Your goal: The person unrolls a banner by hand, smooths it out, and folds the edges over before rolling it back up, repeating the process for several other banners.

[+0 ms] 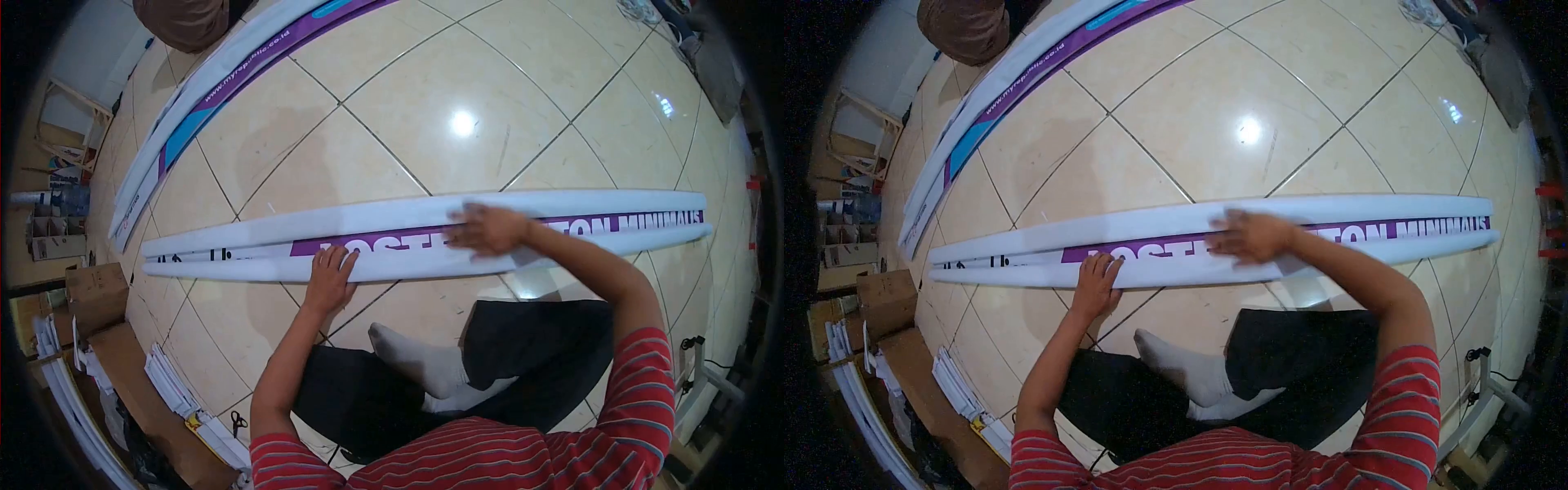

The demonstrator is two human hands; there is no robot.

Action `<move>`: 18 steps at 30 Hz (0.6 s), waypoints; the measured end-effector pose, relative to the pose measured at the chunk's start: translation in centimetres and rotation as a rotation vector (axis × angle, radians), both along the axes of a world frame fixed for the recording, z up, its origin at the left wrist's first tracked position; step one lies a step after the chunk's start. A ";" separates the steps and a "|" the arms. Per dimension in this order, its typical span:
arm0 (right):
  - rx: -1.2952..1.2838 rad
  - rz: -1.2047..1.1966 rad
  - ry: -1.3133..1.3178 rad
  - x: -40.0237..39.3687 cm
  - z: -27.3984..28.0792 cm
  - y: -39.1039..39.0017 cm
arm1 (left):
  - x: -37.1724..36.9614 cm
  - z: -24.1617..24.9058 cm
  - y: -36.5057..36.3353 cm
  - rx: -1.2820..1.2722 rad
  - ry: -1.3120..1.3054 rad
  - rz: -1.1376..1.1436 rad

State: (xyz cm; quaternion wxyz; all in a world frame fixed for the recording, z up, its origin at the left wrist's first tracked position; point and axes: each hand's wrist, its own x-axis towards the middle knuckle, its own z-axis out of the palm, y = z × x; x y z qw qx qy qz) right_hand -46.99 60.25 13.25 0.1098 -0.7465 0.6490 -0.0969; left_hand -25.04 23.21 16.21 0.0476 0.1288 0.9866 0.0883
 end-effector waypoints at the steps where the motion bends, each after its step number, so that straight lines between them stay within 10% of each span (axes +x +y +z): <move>1: 0.429 -0.220 0.029 -2.6 4.0 -2.4 | -0.1 0.0 -0.3 0.009 -0.016 -0.021; 6: 0.091 -0.265 -0.286 -9.1 3.1 -7.1 | -1.0 1.5 0.4 -0.009 -0.044 0.007; 8: 0.204 -0.575 0.132 -14.0 3.5 -8.9 | -0.8 1.6 0.6 -0.010 -0.035 0.021; 9: 0.367 -1.159 0.057 -17.0 6.4 -10.8 | -1.0 1.2 0.5 -0.007 -0.023 0.018; 10: -0.453 -1.536 0.559 -19.1 5.5 -10.8 | -0.9 0.8 0.3 0.006 -0.038 0.018; 11: -0.672 -1.547 0.739 -20.4 6.3 -11.5 | -0.9 0.7 0.0 0.015 -0.058 0.017; 15: -0.270 -0.656 -0.181 -11.3 2.2 -9.4 | -1.7 1.9 -0.1 0.073 -0.112 0.038; 16: 0.176 -0.470 -0.144 -6.8 3.9 -7.7 | -1.5 2.2 -0.3 0.098 -0.103 0.041; 18: 0.282 -0.467 -0.165 2.0 4.2 -1.3 | -1.1 2.0 -1.1 0.108 -0.071 0.028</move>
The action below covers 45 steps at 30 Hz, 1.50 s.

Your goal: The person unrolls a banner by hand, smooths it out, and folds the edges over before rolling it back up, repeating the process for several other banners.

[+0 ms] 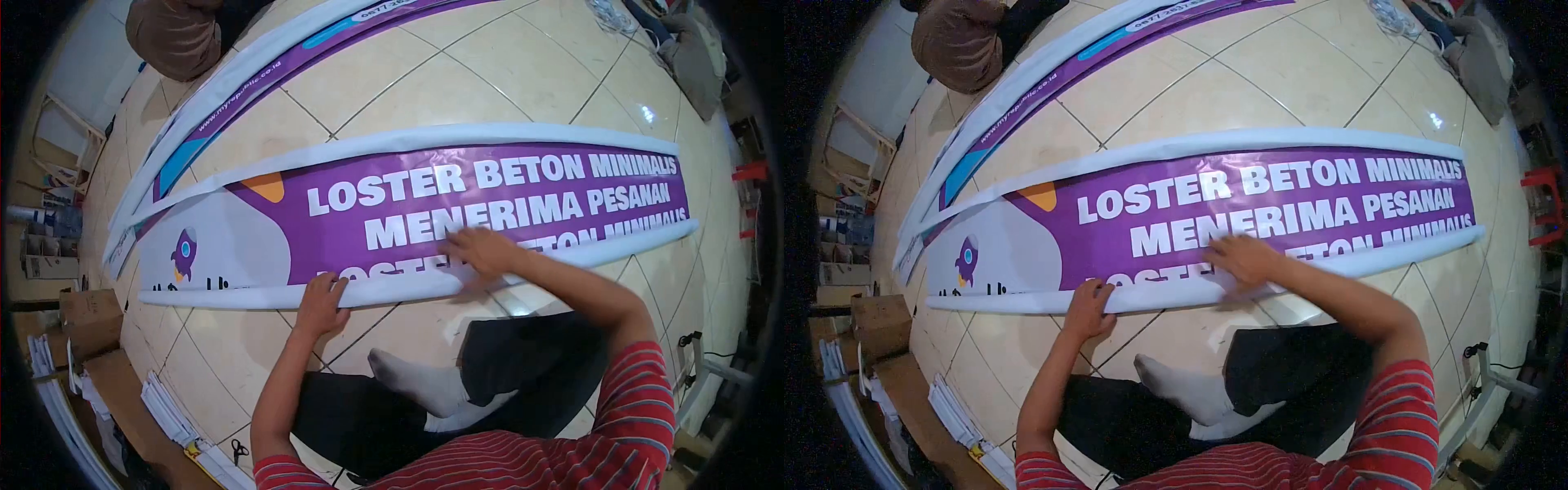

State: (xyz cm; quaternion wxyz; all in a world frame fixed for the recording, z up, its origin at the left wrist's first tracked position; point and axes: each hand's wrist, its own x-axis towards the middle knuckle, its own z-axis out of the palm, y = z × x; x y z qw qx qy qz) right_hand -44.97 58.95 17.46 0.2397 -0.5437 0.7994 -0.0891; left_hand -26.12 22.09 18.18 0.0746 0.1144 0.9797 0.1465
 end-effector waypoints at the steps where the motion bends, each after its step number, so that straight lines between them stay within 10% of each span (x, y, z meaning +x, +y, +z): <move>1: 0.066 0.016 0.053 2.5 0.3 3.5 | 0.3 -0.1 -0.6 0.007 0.001 -0.005; 7: 0.274 -0.306 -0.058 1.3 -1.8 18.4 | -2.0 0.1 -6.9 -0.005 -0.542 0.004; 10: 0.435 -0.271 -0.454 -6.9 -2.6 17.7 | -5.1 -0.2 -8.5 0.208 -0.457 0.102; 13: 0.054 -0.293 -0.112 -6.1 0.2 16.8 | -6.1 3.6 -4.8 -0.197 -0.171 -0.065; 18: 0.196 -0.154 -0.384 -12.3 -3.4 15.2 | -9.9 -0.7 -12.1 -0.009 -0.688 0.132; 22: 0.057 -0.213 -0.061 -11.1 -0.6 13.9 | -9.1 2.1 -10.0 -0.097 -0.233 0.005; 25: 0.315 0.056 -0.156 -14.0 -2.9 12.4 | -12.5 1.6 -13.6 0.044 -0.841 0.245; 27: 0.126 -0.233 -0.411 -14.6 -0.7 12.1 | -12.0 2.7 -11.8 0.005 -0.662 0.154; 28: -0.136 -0.166 0.056 -13.1 1.5 12.2 | -12.0 4.4 -10.0 -0.039 -0.495 0.065; 33: 0.470 0.030 -0.258 -11.3 1.5 7.7 | -12.0 -0.3 -15.0 -0.024 -0.693 0.077; 35: -0.284 0.125 0.022 -12.7 -0.7 7.3 | -11.8 -0.2 -14.0 0.156 -0.582 0.122; 37: -0.238 0.161 0.379 -16.3 -1.6 6.6 | -11.6 4.2 -6.9 -0.045 -0.252 0.048; 39: 0.064 -0.460 0.225 -18.8 3.7 4.4 | -10.9 4.3 -2.8 -0.062 -0.217 -0.016; 41: -0.306 -1.024 0.815 -21.5 2.5 3.1 | -11.0 2.9 -1.9 -0.071 -0.182 -0.070; 45: -0.115 -0.195 -0.202 -16.9 5.4 1.9 | -10.6 0.2 -0.9 -0.062 -0.041 -0.071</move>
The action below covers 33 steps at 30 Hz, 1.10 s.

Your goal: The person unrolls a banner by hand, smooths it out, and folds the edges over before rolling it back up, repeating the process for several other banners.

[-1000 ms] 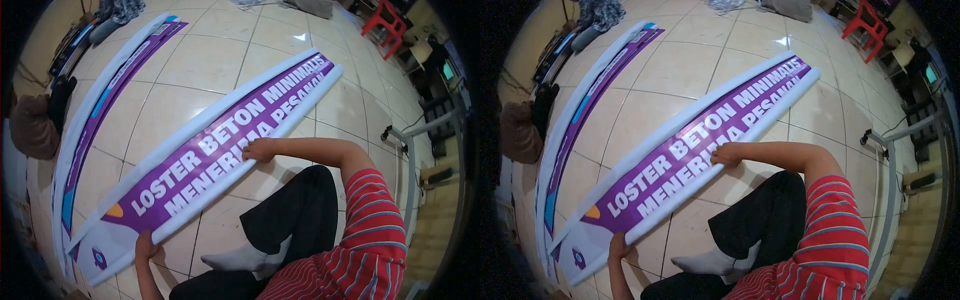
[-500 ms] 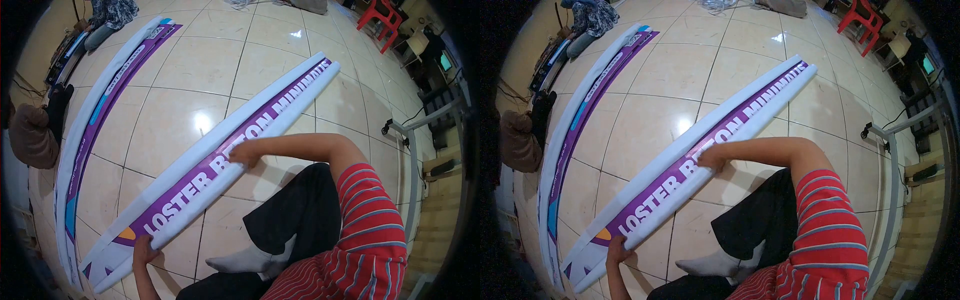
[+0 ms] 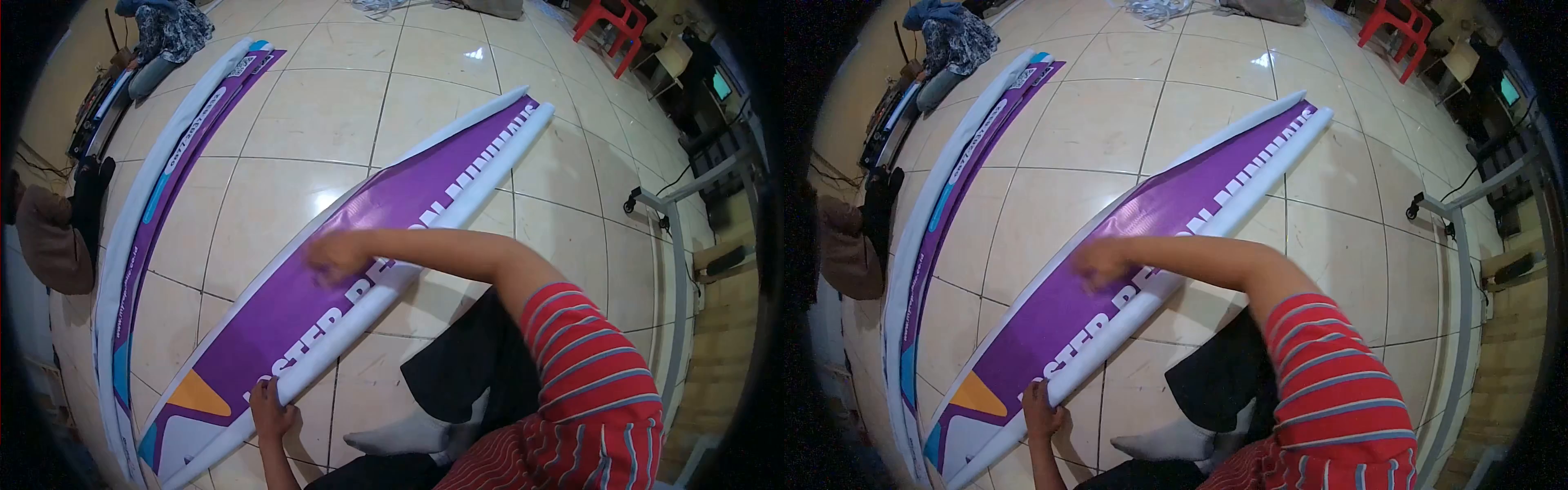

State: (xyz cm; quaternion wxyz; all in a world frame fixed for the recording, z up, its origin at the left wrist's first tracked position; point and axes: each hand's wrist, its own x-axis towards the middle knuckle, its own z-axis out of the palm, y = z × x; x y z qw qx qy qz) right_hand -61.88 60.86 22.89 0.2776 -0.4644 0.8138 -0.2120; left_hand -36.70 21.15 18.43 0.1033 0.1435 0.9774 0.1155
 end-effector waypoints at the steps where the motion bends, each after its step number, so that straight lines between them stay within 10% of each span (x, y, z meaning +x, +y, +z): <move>1: -0.304 0.157 0.084 2.2 -6.5 1.3 | 0.1 -0.3 0.5 0.006 0.022 -0.002; 11: 0.291 -0.228 0.527 4.5 -9.0 20.3 | -0.8 -1.9 -5.2 -0.126 0.077 0.219; 16: 0.486 -0.608 0.834 3.2 -7.6 33.6 | -2.3 -0.9 10.4 -0.004 -0.099 0.009; 18: 0.525 -0.520 0.601 5.0 -8.7 32.8 | -0.1 -3.9 6.7 0.209 0.249 -0.065; 26: -0.068 -0.134 0.066 13.4 -4.8 19.3 | 9.2 -2.2 -16.6 -0.207 -0.103 0.155; 29: 0.350 0.059 -0.460 8.1 -7.1 16.4 | 6.5 -2.5 -21.8 -0.080 -0.311 0.256; 33: 0.263 -0.294 0.241 5.9 -5.3 12.4 | 2.9 -0.3 -18.4 0.144 -0.263 0.514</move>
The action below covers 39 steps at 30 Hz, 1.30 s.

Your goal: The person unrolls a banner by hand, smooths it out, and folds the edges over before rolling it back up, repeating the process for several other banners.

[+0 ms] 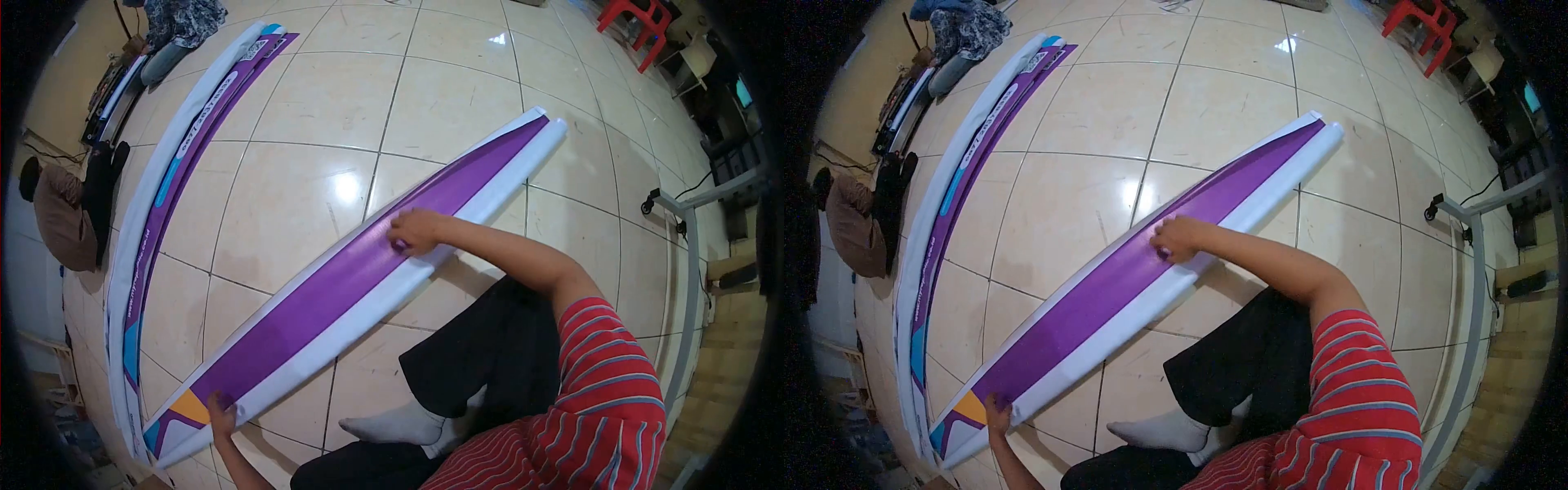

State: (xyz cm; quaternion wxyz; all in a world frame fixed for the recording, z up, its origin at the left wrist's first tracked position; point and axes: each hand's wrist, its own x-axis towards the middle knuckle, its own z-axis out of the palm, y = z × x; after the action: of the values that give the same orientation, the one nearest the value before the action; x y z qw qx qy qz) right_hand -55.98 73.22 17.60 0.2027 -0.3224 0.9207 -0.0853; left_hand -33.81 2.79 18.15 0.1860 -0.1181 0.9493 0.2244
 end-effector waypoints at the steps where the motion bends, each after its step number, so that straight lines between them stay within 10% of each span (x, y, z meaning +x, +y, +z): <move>1: -0.142 0.105 -0.113 0.4 -0.6 -1.2 | 0.1 -0.6 0.6 0.235 0.106 0.117; 4: -0.191 0.250 -0.116 3.8 0.5 -4.2 | -1.1 2.8 9.3 -0.238 -0.110 -0.379; 13: -0.184 0.117 0.046 8.0 -1.5 -6.3 | -1.8 1.7 11.7 0.017 0.219 -0.343; 17: -0.014 -0.006 0.202 4.1 -13.1 15.3 | -0.1 2.1 13.9 -0.128 0.288 -0.389; 19: 0.542 -0.375 0.145 2.4 -4.6 18.7 | 0.6 0.1 13.5 -0.190 0.432 -0.405; 23: 0.064 -0.255 0.475 2.0 -5.9 28.9 | 2.3 -2.2 13.3 -0.182 0.438 -0.372; 29: 0.588 -0.196 -0.043 -5.3 -0.5 23.1 | -4.0 1.6 14.3 0.056 0.052 -0.256; 39: -0.007 0.056 0.121 -3.6 -0.2 3.0 | -7.2 -0.3 13.1 -0.164 0.280 -0.307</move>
State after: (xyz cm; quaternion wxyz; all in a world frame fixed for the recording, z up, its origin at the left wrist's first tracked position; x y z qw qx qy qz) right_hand -59.58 76.19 17.40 0.1477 -0.3533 0.9216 -0.0634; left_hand -41.03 15.88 17.81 0.0743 0.0456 0.9877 0.1298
